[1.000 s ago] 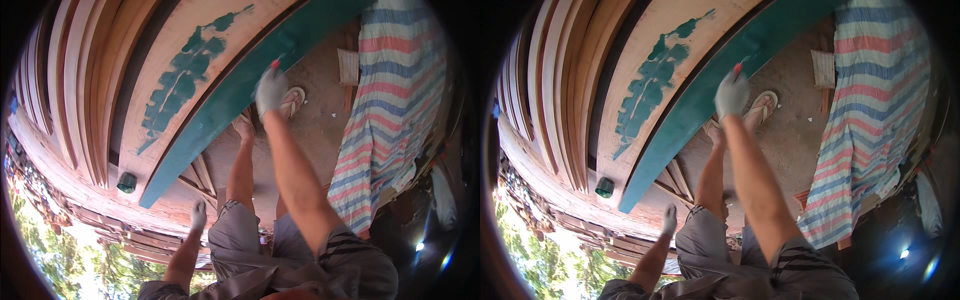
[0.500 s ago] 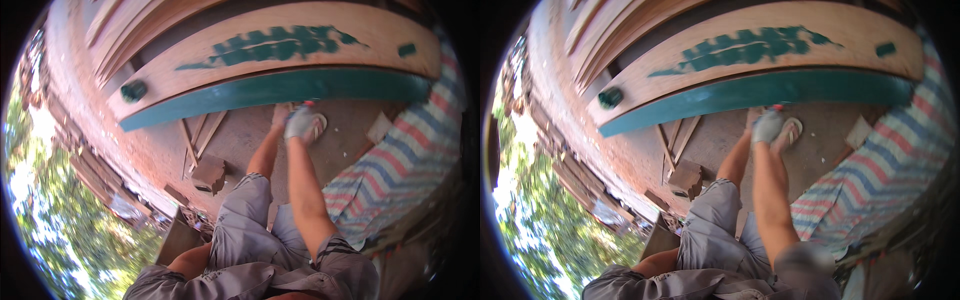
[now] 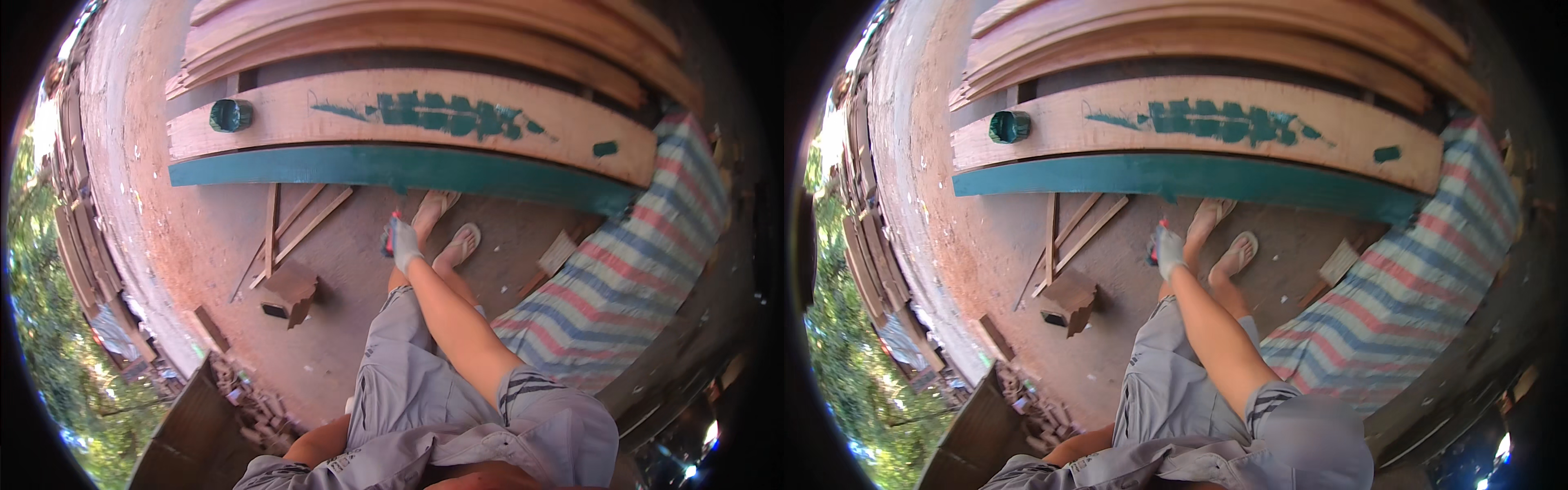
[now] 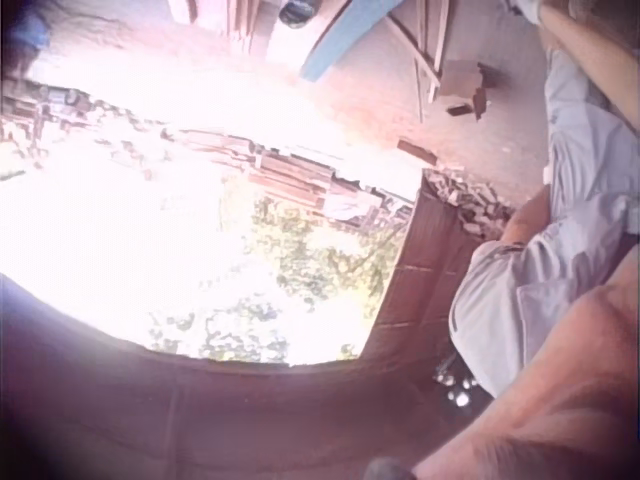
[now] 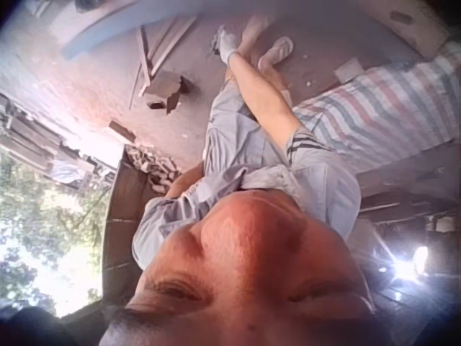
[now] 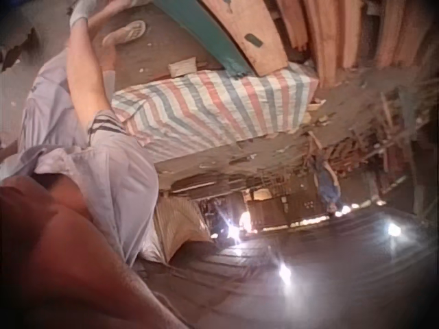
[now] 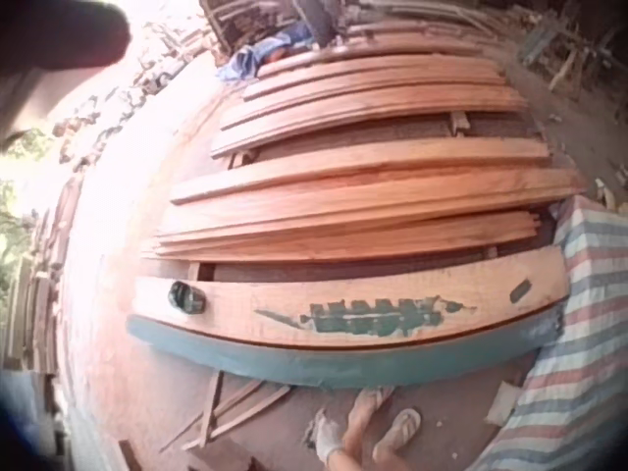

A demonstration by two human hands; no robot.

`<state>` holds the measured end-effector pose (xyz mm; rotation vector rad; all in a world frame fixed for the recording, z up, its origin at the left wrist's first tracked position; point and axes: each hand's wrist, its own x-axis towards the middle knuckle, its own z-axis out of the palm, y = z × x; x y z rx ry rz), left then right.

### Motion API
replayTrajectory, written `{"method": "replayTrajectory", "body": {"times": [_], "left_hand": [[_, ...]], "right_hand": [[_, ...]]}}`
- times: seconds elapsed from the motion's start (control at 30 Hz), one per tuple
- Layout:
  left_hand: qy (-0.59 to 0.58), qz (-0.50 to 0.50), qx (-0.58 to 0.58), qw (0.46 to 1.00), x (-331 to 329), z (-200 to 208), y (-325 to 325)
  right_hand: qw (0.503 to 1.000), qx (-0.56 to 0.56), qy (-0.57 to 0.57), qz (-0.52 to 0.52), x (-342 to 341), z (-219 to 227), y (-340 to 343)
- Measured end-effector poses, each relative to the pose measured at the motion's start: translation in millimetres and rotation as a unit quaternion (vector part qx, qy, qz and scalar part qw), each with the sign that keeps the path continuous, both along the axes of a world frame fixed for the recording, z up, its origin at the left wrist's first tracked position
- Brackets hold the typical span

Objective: The person paints a long wooden plank green using a small roller. They repeatedly dip the roller into a paint tray and apply paint along the length of the plank, working from one end to the other.

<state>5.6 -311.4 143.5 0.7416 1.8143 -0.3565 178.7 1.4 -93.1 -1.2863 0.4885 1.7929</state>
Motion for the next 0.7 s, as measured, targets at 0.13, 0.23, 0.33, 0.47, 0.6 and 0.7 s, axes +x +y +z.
{"method": "replayTrajectory", "body": {"times": [0.13,0.23,0.33,0.47,0.6,0.7], "left_hand": [[0.030,0.034,-0.059,0.997,-52,46,-77],[0.016,0.062,-0.105,0.992,-86,58,-128],[-0.062,0.056,-0.090,0.992,-84,6,-106],[-0.018,0.109,-0.103,0.989,-116,46,-165],[-0.084,0.091,-0.054,0.991,-110,27,-128],[-0.034,0.241,-0.109,0.964,-146,15,-120]], "right_hand": [[0.978,-0.017,-0.166,0.127,108,50,-65],[0.929,-0.086,-0.278,0.229,223,112,-130],[0.834,-0.074,-0.503,0.214,398,92,-217],[0.806,-0.182,-0.472,0.306,359,208,-221],[0.783,-0.192,-0.532,0.257,368,243,-203],[0.808,-0.124,-0.529,0.228,326,243,-173]]}}
